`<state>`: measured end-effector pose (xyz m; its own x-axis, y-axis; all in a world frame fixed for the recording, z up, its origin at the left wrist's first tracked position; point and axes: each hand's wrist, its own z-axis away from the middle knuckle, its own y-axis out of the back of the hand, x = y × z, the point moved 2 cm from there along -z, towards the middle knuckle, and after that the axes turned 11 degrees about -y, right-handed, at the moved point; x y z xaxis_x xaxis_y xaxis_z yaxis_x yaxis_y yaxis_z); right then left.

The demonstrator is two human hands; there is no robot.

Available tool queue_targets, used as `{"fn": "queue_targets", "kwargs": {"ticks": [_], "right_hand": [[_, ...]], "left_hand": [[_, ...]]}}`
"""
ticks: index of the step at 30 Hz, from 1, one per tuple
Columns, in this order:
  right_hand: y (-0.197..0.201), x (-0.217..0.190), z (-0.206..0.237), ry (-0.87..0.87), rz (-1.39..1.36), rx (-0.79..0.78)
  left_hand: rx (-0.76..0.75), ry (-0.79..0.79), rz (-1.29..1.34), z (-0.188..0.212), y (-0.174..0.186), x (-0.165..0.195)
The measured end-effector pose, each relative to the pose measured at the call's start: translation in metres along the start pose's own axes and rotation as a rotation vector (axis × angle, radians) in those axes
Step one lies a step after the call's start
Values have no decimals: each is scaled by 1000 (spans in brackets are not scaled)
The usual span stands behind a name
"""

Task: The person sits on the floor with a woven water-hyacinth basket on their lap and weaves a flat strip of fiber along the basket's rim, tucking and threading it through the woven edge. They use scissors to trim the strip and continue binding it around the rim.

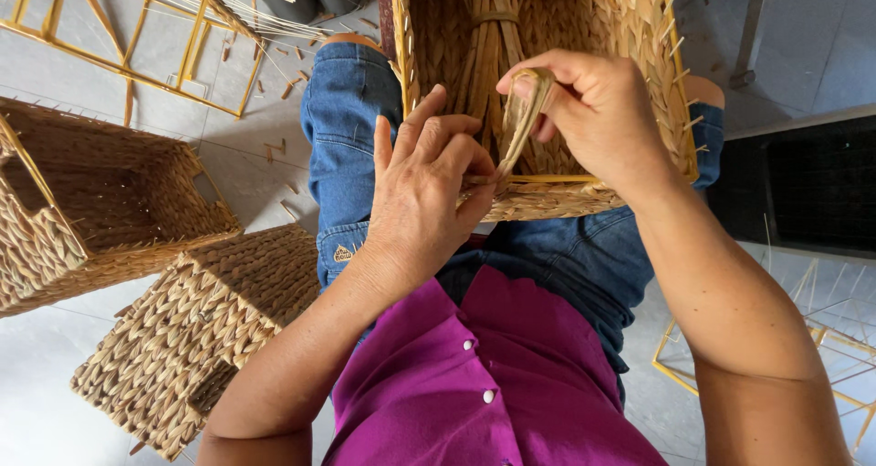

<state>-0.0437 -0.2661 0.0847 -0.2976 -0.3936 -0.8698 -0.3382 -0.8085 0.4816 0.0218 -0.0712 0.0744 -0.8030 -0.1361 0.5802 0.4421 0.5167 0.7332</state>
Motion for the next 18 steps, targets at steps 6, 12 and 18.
{"fn": "queue_targets", "kwargs": {"ticks": [6,12,18], "right_hand": [[-7,1,0,-3,-69,-82],[-12,23,-4,-155,-182,-184],[3,7,20,13,338,-43]], "left_hand": [[8,17,44,1,1,1],[-1,-12,203,-1,12,-2],[20,-8,207,-3,13,-3]]}}
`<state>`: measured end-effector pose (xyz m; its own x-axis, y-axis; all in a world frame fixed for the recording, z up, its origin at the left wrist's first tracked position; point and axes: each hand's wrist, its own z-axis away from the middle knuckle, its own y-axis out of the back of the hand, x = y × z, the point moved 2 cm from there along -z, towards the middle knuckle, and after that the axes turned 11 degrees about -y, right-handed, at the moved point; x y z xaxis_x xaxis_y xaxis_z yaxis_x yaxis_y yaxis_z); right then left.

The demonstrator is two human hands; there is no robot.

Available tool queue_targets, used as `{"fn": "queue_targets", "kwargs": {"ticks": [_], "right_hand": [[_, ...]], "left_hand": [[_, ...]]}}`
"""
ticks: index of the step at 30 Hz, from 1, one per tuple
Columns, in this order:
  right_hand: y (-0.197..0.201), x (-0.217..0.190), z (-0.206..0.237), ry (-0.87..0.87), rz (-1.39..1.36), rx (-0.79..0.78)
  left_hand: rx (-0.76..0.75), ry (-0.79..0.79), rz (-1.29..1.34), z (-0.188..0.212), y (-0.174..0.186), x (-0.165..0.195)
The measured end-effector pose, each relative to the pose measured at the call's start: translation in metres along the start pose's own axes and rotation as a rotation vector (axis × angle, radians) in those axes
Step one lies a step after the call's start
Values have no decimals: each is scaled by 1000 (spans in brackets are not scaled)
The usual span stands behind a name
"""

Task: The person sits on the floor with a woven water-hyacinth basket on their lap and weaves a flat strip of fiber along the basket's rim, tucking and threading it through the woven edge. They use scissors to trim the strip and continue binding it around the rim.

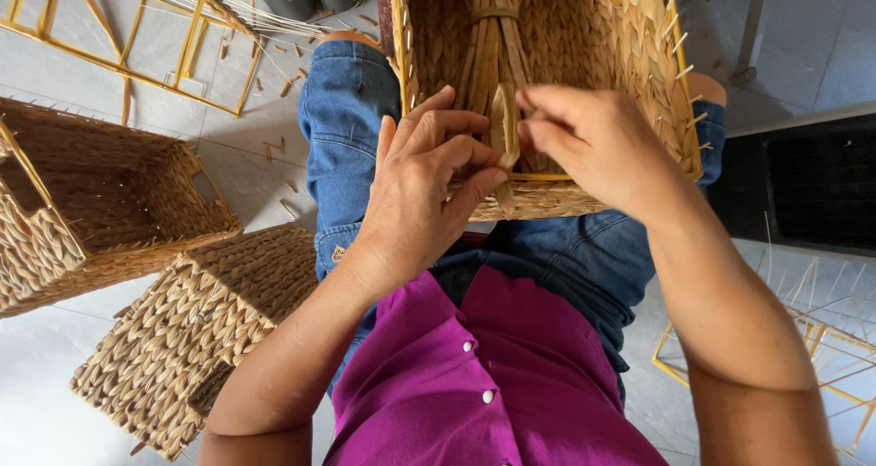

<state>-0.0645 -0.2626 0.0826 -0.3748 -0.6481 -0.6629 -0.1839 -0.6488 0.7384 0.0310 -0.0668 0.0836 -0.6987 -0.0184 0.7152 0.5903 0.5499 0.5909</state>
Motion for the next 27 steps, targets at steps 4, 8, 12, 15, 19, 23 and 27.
{"fn": "queue_targets", "kwargs": {"ticks": [4,8,12,15,19,23,27], "right_hand": [[16,-31,43,299,148,308],[-10,-47,61,370,242,384],[-15,-41,77,376,-15,269],[11,-30,111,395,-592,-173],[19,-11,116,234,-581,9],[-29,-10,92,383,-123,236],[-48,13,88,385,-412,151]], "left_hand": [[-1,66,-81,-4,-9,0],[-50,72,-125,-9,-12,-3],[-34,45,-150,-9,-11,-1],[-27,34,-151,-7,-10,-1],[-18,18,-138,-8,-12,-1],[-25,22,-147,-9,-12,1],[-31,6,-82,-8,-6,3]]}}
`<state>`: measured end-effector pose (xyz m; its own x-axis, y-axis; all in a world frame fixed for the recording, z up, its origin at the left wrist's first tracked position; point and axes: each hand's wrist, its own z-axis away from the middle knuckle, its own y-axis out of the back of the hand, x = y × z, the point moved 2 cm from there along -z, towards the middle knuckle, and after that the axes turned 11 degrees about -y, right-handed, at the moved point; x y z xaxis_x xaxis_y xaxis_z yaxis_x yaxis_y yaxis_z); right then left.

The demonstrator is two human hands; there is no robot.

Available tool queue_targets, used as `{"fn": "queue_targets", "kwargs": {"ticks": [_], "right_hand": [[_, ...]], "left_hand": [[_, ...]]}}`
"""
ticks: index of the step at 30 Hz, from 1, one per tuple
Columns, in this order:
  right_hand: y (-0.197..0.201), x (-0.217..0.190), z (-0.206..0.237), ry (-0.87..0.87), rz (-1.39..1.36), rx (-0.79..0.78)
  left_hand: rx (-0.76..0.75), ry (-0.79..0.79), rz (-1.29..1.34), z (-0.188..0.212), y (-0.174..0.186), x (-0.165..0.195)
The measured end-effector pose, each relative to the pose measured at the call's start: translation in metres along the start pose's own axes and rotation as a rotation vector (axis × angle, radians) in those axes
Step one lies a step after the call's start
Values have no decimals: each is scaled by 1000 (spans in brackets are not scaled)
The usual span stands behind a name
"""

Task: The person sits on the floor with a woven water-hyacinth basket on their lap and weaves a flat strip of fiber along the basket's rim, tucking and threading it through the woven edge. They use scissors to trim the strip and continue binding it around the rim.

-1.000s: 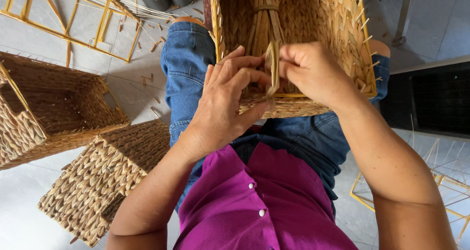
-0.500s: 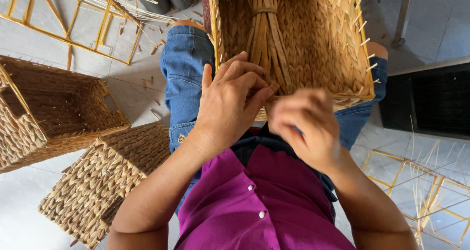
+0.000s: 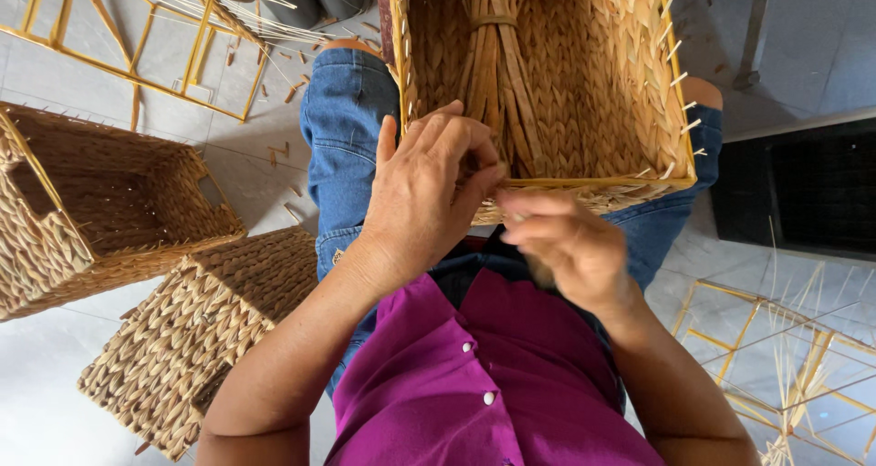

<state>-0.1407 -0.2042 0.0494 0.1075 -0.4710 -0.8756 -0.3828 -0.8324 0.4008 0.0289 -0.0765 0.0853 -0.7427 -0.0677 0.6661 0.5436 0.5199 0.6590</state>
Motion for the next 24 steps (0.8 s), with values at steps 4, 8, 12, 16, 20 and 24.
{"fn": "queue_targets", "kwargs": {"ticks": [4,8,12,16,20,24], "right_hand": [[21,24,35,-244,-521,97],[25,32,68,-336,-471,155],[26,25,69,-350,-506,258],[40,9,34,-385,-429,304],[80,-9,-16,-306,-149,-14],[139,21,-85,-404,-423,-173]], "left_hand": [[-65,-237,-19,5,10,-1],[-72,-303,-106,7,7,-1],[-78,-324,-161,7,5,0],[-100,-357,-223,5,8,6],[-8,-317,-101,-6,2,15],[-64,-244,-2,-12,-5,13]]}}
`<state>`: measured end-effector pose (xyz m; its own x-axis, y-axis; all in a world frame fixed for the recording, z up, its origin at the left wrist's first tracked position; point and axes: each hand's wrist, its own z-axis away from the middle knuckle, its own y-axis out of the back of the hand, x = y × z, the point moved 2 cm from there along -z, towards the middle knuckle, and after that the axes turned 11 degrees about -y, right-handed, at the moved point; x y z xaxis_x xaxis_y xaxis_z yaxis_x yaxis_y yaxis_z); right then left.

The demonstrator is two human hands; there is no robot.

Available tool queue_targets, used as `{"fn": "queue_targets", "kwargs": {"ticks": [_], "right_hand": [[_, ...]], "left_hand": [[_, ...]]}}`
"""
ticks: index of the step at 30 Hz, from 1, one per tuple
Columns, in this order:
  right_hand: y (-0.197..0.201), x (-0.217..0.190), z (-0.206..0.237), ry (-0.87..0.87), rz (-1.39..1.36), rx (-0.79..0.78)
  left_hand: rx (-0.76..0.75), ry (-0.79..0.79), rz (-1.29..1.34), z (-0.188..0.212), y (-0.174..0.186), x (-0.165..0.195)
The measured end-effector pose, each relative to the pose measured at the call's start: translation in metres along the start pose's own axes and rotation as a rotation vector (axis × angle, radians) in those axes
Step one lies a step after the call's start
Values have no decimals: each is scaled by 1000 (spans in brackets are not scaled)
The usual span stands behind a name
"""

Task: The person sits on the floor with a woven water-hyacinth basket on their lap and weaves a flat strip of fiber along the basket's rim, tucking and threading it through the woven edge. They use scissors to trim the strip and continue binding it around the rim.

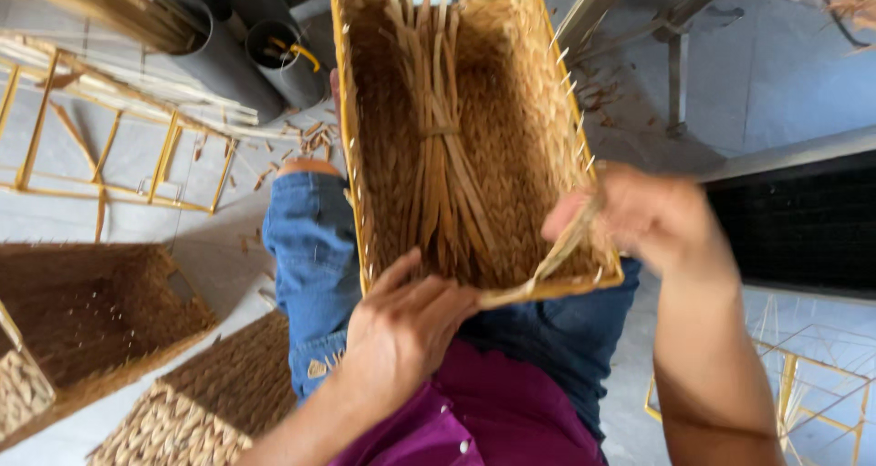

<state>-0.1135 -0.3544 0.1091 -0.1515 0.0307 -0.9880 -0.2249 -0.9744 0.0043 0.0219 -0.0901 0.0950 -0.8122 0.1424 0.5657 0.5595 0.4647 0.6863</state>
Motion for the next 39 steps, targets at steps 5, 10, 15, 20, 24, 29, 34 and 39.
{"fn": "queue_targets", "kwargs": {"ticks": [5,10,15,20,24,29,34,39], "right_hand": [[101,28,-152,-27,-23,591],[145,40,-261,38,423,799],[147,33,-318,150,1078,943],[142,28,-337,-155,1008,962],[144,20,-332,-158,969,955],[153,22,-331,-243,989,957],[165,36,-320,-446,799,681],[207,50,-222,-590,173,187]], "left_hand": [[-15,-10,89,15,-12,-16],[-96,-185,156,29,-38,-41],[-99,-81,245,22,-47,-73],[-99,-64,261,11,-43,-82],[-93,-60,262,1,-33,-74],[-41,-48,254,-18,-23,-81],[67,-69,231,-17,-1,-55],[-182,-63,296,-16,40,-52]]}}
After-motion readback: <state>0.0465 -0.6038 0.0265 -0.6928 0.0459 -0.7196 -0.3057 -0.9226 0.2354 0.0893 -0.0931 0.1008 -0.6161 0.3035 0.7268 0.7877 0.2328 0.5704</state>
